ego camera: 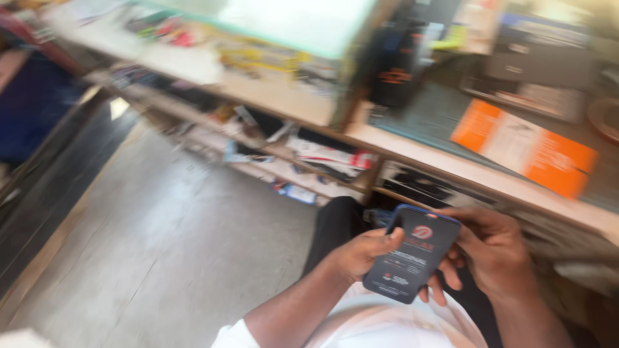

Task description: The person uses a screwdriver to remove screws from a disassembled mobile phone, then reassembles the phone casing. They secure the casing with rubber bands and handle a battery package.

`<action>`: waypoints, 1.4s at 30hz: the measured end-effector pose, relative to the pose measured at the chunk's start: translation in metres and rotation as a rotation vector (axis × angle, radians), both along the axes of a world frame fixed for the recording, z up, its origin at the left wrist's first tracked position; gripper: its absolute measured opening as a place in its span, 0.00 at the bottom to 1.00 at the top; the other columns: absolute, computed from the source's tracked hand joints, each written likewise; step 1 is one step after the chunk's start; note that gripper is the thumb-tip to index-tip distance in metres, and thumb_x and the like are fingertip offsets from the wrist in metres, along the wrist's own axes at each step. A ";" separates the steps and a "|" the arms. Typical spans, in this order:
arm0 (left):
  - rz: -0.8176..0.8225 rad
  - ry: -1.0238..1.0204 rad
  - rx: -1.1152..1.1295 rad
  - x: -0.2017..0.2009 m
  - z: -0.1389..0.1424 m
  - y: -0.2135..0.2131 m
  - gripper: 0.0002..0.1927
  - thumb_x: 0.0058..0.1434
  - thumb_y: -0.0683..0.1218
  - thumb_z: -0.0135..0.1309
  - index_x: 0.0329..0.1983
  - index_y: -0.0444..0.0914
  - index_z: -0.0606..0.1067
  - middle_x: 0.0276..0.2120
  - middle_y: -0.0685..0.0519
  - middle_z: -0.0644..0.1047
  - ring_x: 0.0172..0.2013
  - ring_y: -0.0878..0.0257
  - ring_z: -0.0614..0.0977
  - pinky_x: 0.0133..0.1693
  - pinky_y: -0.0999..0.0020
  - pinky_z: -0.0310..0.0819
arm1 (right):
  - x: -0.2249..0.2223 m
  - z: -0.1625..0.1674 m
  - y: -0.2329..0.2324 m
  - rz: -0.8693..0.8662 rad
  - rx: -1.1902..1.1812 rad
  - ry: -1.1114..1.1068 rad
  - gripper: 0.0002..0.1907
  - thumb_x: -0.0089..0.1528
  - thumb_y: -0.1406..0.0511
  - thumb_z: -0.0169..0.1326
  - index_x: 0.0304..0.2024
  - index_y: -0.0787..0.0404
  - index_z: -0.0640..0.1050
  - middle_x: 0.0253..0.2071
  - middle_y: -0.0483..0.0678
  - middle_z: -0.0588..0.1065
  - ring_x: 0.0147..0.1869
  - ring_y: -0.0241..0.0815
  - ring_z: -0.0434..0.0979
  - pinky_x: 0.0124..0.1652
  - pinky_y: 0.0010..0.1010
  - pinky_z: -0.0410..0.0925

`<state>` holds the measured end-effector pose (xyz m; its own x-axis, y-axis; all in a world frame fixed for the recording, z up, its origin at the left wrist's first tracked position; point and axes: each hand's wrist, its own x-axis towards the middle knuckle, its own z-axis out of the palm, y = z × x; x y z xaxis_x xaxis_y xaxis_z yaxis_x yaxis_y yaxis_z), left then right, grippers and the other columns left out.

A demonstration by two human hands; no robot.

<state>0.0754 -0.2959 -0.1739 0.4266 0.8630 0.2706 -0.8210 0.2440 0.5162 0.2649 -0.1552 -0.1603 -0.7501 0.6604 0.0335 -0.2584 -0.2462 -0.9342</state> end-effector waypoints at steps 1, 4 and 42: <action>0.037 0.008 0.015 -0.004 0.000 -0.003 0.42 0.75 0.68 0.50 0.68 0.27 0.61 0.57 0.28 0.73 0.51 0.42 0.82 0.50 0.57 0.79 | -0.006 -0.002 0.003 0.030 0.014 0.023 0.12 0.67 0.71 0.56 0.50 0.72 0.81 0.33 0.54 0.79 0.30 0.35 0.74 0.28 0.24 0.69; 0.177 0.082 0.052 -0.019 0.005 -0.015 0.41 0.75 0.68 0.51 0.70 0.29 0.60 0.59 0.28 0.72 0.51 0.41 0.81 0.49 0.57 0.79 | -0.027 -0.002 0.013 0.075 0.005 -0.043 0.12 0.66 0.70 0.55 0.49 0.72 0.80 0.34 0.55 0.79 0.31 0.38 0.76 0.31 0.27 0.71; 0.731 1.151 -0.128 -0.038 0.040 -0.047 0.31 0.69 0.54 0.48 0.71 0.39 0.59 0.51 0.47 0.79 0.53 0.57 0.80 0.55 0.62 0.73 | -0.060 0.108 -0.063 0.340 1.155 -0.227 0.18 0.62 0.62 0.61 0.53 0.60 0.81 0.29 0.50 0.81 0.24 0.38 0.81 0.25 0.28 0.73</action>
<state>0.0371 -0.3434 -0.1340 -0.2050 0.9785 -0.0219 0.0917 0.0415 0.9949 0.2053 -0.2178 -0.0519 -0.9437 0.0987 0.3159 -0.1453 0.7341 -0.6634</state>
